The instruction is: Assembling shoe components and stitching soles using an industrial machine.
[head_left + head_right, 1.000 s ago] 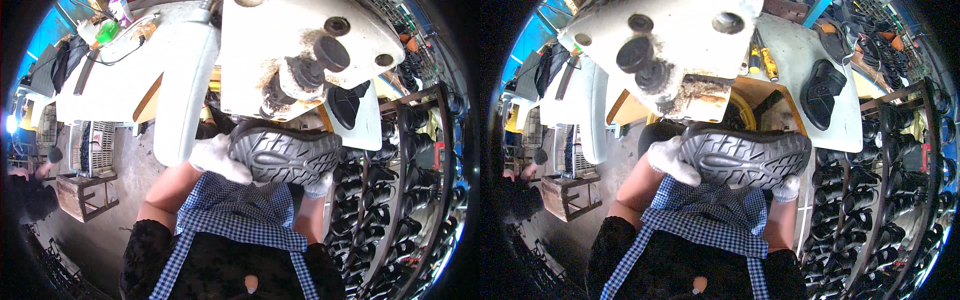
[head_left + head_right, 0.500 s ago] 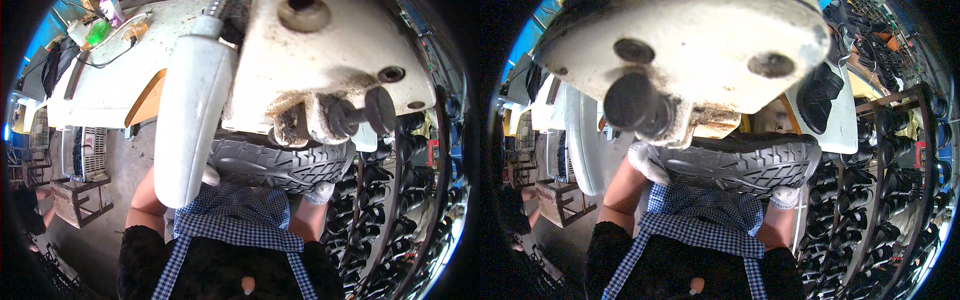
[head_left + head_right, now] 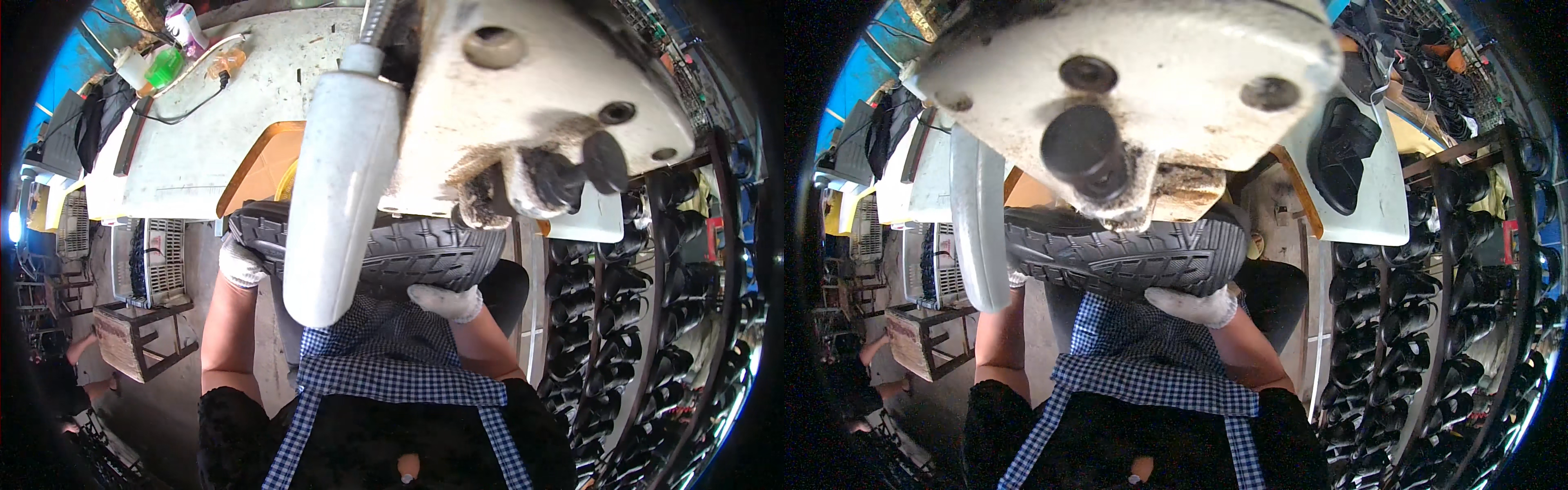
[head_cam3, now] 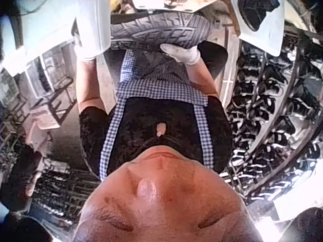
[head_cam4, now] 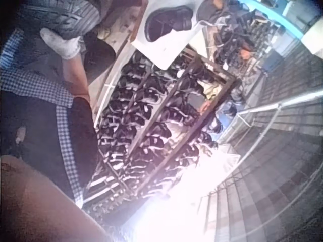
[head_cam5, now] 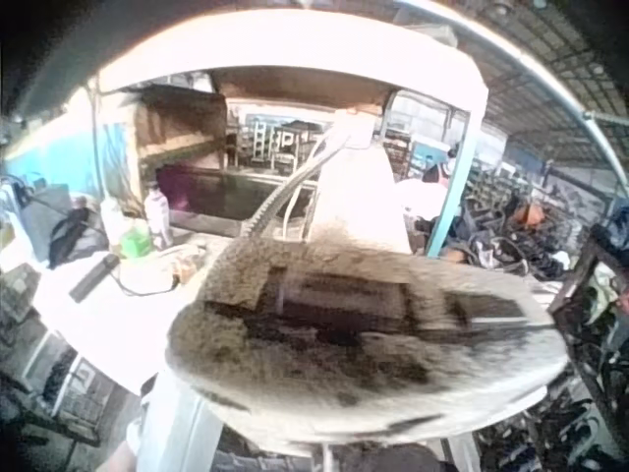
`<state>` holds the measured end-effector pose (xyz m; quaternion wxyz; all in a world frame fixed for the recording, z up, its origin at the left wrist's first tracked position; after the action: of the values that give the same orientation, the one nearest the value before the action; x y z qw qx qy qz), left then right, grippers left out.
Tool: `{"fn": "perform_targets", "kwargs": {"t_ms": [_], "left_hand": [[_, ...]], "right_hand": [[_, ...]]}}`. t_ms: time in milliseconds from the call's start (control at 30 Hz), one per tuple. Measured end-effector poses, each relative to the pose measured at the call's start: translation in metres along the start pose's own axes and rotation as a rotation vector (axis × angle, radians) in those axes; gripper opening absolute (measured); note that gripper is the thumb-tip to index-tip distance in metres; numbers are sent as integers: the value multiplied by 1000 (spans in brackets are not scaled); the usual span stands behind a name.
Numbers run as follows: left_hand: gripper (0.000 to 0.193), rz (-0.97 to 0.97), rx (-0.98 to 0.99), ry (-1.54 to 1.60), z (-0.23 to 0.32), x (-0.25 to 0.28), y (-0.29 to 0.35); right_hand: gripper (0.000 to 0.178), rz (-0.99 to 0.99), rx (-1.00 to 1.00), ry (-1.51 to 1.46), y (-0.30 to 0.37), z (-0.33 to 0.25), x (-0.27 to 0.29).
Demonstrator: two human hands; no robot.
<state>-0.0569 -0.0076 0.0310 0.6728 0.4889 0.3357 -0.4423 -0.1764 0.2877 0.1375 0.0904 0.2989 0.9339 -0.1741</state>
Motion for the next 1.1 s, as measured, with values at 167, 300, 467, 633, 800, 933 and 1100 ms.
{"fn": "perform_targets", "kwargs": {"t_ms": [167,300,467,633,800,933,1100], "left_hand": [[57,-179,-240,-397,-1,-21,8],[63,-197,-54,-88,-29,-40,9],[62,-772,13,752,-49,-22,-1],[50,-257,-230,-531,-12,-47,2],[38,-89,-287,-677,13,-28,-9],[40,-109,-161,-138,20,-22,-25],[43,-333,-153,-200,29,-17,-37]], "right_hand": [[50,-57,11,85,-4,-2,1],[69,98,29,-135,11,-6,18],[73,54,121,-156,22,-1,38],[70,60,93,-142,14,4,21],[59,85,8,-127,11,20,6],[53,95,29,-37,6,24,-2],[52,102,-17,-52,7,25,-9]]}}
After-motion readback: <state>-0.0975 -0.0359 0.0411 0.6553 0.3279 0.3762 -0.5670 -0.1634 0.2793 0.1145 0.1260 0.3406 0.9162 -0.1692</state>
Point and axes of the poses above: each hand's wrist, its own y-axis away from the middle knuckle, its own x-axis out of the back of the hand, z = x × y, the point moved 4 cm from there along -y, towards the middle knuckle, and after that the axes turned 7 degrees about x, right-handed, at the moved point
